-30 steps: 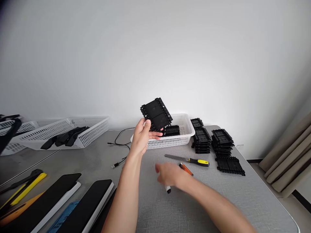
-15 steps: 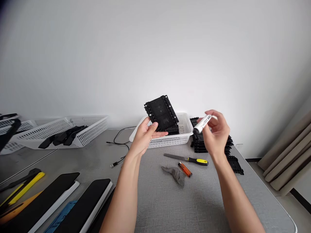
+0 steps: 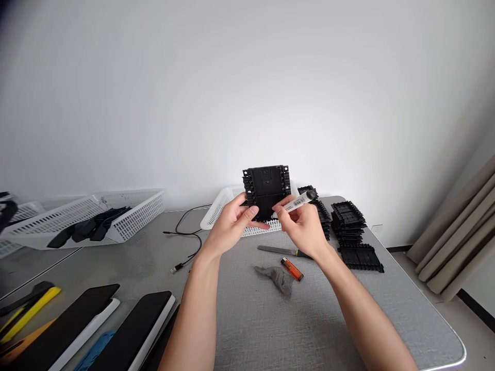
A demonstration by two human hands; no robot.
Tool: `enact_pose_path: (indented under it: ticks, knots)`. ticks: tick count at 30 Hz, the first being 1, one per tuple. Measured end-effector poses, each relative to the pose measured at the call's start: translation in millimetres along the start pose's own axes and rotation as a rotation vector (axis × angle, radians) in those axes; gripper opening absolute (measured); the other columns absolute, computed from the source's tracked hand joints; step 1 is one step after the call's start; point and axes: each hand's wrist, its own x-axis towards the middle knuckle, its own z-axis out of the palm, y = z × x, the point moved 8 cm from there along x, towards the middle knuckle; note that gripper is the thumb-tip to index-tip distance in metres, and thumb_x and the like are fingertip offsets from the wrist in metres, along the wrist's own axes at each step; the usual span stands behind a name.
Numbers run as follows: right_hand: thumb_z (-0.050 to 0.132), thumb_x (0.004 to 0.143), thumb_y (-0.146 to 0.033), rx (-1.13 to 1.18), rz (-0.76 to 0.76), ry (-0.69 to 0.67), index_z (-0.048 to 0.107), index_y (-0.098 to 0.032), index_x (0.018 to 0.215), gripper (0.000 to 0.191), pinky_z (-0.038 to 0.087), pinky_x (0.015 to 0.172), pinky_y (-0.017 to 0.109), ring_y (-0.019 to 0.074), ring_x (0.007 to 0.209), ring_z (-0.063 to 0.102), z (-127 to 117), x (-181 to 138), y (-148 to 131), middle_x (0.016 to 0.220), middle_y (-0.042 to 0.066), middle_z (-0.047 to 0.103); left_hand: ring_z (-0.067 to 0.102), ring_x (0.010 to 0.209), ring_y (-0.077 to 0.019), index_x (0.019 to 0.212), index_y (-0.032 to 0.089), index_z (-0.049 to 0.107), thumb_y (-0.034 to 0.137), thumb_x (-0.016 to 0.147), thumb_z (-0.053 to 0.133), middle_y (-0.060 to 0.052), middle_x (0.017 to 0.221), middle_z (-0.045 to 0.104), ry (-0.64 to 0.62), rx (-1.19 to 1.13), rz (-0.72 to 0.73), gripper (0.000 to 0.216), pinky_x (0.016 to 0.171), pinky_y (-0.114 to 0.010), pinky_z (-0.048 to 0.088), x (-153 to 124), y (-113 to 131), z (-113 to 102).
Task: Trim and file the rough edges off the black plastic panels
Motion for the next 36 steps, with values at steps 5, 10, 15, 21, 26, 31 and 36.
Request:
enact_pose_path:
  ticks: [5, 10, 15, 21, 26, 31, 36]
  knots:
    - [0.054, 0.091, -0.038, -0.076, 0.016, 0.014, 0.066, -0.015, 0.084, 0.027, 0.031, 0.043, 0.022, 0.0091, 0.045, 0.043, -2.8, -0.8, -0.7, 0.057, -0.001, 0.055, 0.072, 0.063, -0.0224, 0.115, 0.022, 0.059, 0.049, 0.085, 0.062, -0.004, 0.083, 0.068, -0.021, 0.003, 0.022, 0.040, 0.059, -0.028, 0.050, -0.4, 1.9, 3.4]
    - [0.052, 0.092, -0.037, -0.121, 0.015, 0.021, 0.065, -0.015, 0.082, 0.027, 0.029, 0.042, 0.022, 0.0089, 0.043, 0.042, -4.6, -1.9, -2.1, 0.054, -0.002, 0.054, 0.073, 0.067, -0.0251, 0.113, 0.021, 0.060, 0.046, 0.080, 0.070, -0.003, 0.077, 0.066, -0.011, -0.063, 0.007, 0.043, 0.062, -0.032, 0.054, -0.3, 3.5, 4.1]
    - [0.052, 0.092, -0.038, -0.144, 0.011, 0.024, 0.065, -0.015, 0.083, 0.028, 0.029, 0.042, 0.022, 0.0093, 0.042, 0.042, -4.7, -2.2, -2.6, 0.051, -0.002, 0.053, 0.073, 0.072, -0.0276, 0.107, 0.021, 0.063, 0.043, 0.074, 0.076, -0.003, 0.075, 0.066, 0.029, -0.139, -0.018, 0.042, 0.056, -0.030, 0.054, -0.8, 2.6, 2.3]
    - [0.052, 0.091, -0.032, -0.126, 0.005, 0.032, 0.064, -0.015, 0.077, 0.025, 0.030, 0.043, 0.023, 0.0084, 0.043, 0.043, -5.6, -2.4, -6.7, 0.055, -0.001, 0.055, 0.074, 0.076, -0.0287, 0.108, 0.019, 0.062, 0.044, 0.074, 0.076, -0.004, 0.077, 0.066, 0.027, -0.148, -0.013, 0.044, 0.059, -0.029, 0.054, -1.1, 2.4, 2.6]
    - [0.052, 0.089, -0.027, -0.101, 0.011, 0.019, 0.064, -0.015, 0.079, 0.020, 0.032, 0.044, 0.022, 0.0082, 0.045, 0.044, -6.3, -2.5, -8.1, 0.059, -0.001, 0.057, 0.074, 0.081, -0.0283, 0.120, 0.015, 0.054, 0.048, 0.085, 0.065, -0.006, 0.084, 0.067, -0.020, -0.040, 0.023, 0.049, 0.063, -0.030, 0.054, -4.1, 8.5, 6.1]
    - [0.052, 0.088, -0.025, -0.081, 0.026, 0.023, 0.064, -0.015, 0.078, 0.018, 0.032, 0.043, 0.022, 0.0081, 0.045, 0.044, -7.2, -2.4, -7.1, 0.054, -0.003, 0.054, 0.073, 0.081, -0.0274, 0.121, 0.013, 0.051, 0.050, 0.088, 0.059, -0.006, 0.084, 0.066, -0.037, 0.017, 0.045, 0.051, 0.062, -0.029, 0.053, -4.9, 11.1, 7.4]
    - [0.053, 0.086, -0.023, -0.029, 0.041, -0.001, 0.064, -0.016, 0.076, 0.016, 0.031, 0.041, 0.021, 0.0076, 0.041, 0.042, -7.5, -0.9, -5.4, 0.047, -0.005, 0.051, 0.073, 0.070, -0.0247, 0.121, 0.015, 0.051, 0.053, 0.086, 0.061, -0.001, 0.075, 0.061, -0.057, 0.018, 0.018, 0.053, 0.056, -0.027, 0.051, -5.1, 10.2, 8.8]
